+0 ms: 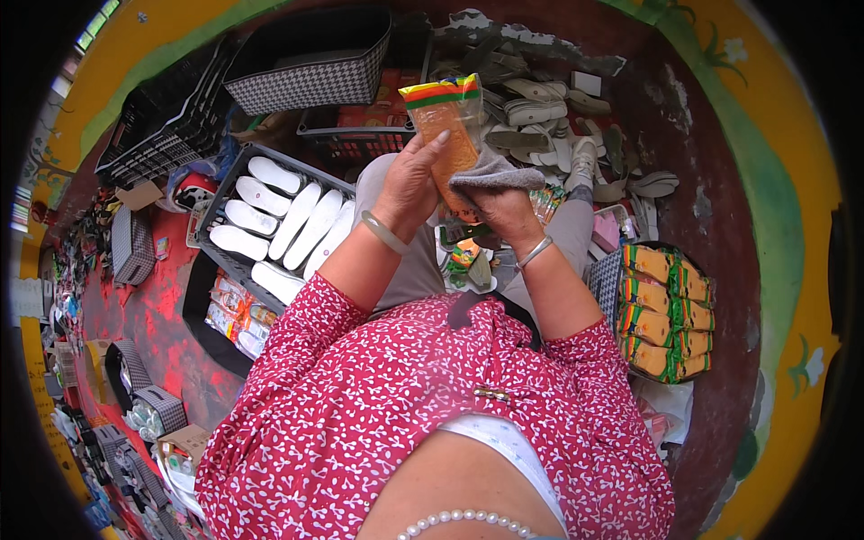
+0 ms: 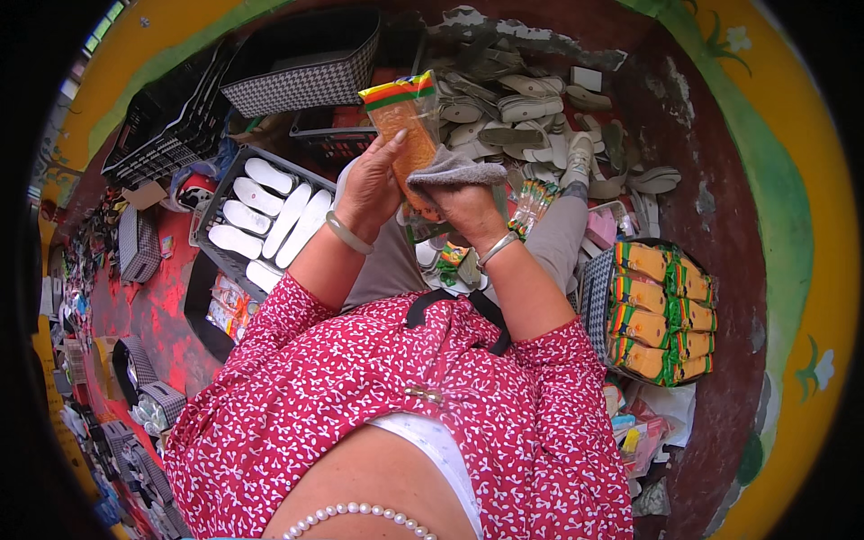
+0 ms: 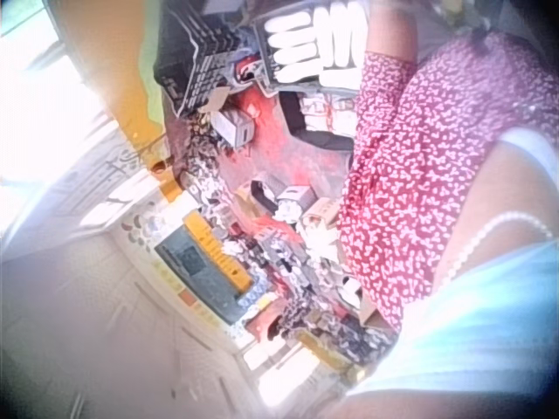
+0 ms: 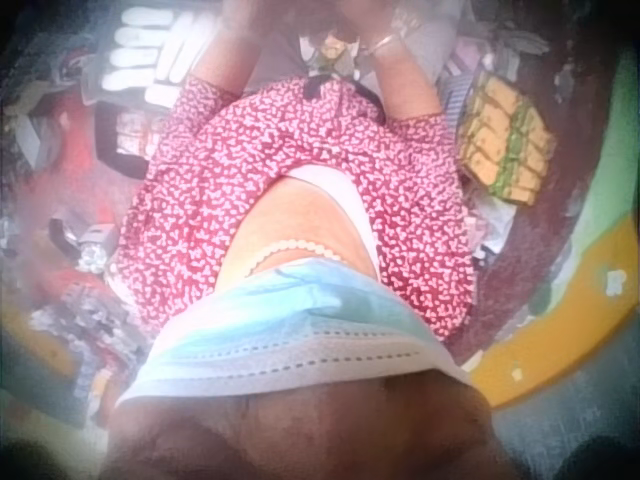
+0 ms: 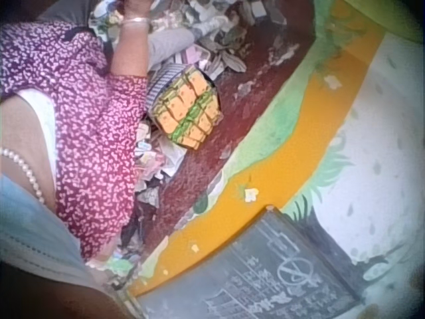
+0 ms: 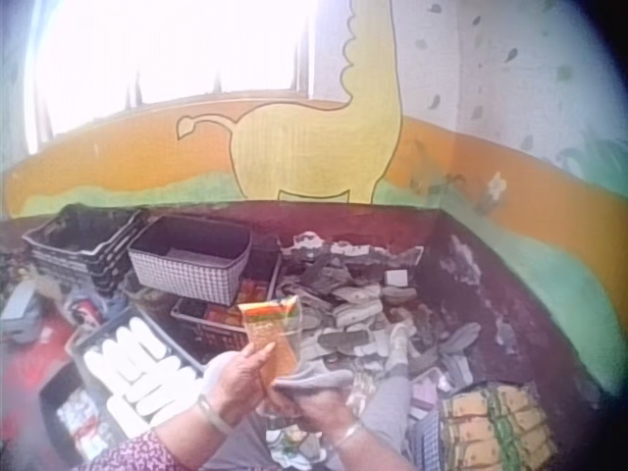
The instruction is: The person cleans individual packaged items using a cloth by hand while sitting on the floor.
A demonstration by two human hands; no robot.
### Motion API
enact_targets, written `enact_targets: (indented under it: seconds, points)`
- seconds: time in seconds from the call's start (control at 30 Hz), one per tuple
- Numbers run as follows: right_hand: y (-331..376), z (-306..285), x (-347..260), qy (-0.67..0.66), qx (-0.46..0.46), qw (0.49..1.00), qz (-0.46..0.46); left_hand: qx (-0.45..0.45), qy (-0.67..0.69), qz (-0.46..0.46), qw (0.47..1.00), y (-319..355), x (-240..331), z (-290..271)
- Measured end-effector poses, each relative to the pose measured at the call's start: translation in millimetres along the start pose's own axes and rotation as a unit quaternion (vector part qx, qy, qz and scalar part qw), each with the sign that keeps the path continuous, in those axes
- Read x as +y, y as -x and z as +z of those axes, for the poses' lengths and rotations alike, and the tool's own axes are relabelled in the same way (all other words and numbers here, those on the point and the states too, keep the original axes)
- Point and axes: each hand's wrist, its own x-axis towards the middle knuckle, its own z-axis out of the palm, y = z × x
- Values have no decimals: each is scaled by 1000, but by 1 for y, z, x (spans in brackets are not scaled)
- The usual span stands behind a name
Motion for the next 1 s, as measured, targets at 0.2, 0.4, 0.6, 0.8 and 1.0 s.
enact_targets:
  seconds: [0.2,0.4,0.6,0.8,1.0]
  points:
    - [9,4,26,-103,108,984,99,26,-45,11,999,1,-2,3]
    - [3,-24,15,-434,53,884,168,-7,-110,-23,994,0,2,-9]
    - [-2,-19,12,-529,103,824,176,-59,-149,-101,982,11,-18,2]
    - [-6,-16,3,-599,162,766,166,-45,-171,-104,979,11,-17,12]
    - [-11,-24,-4,-600,215,752,168,-49,-154,-112,980,17,-21,13]
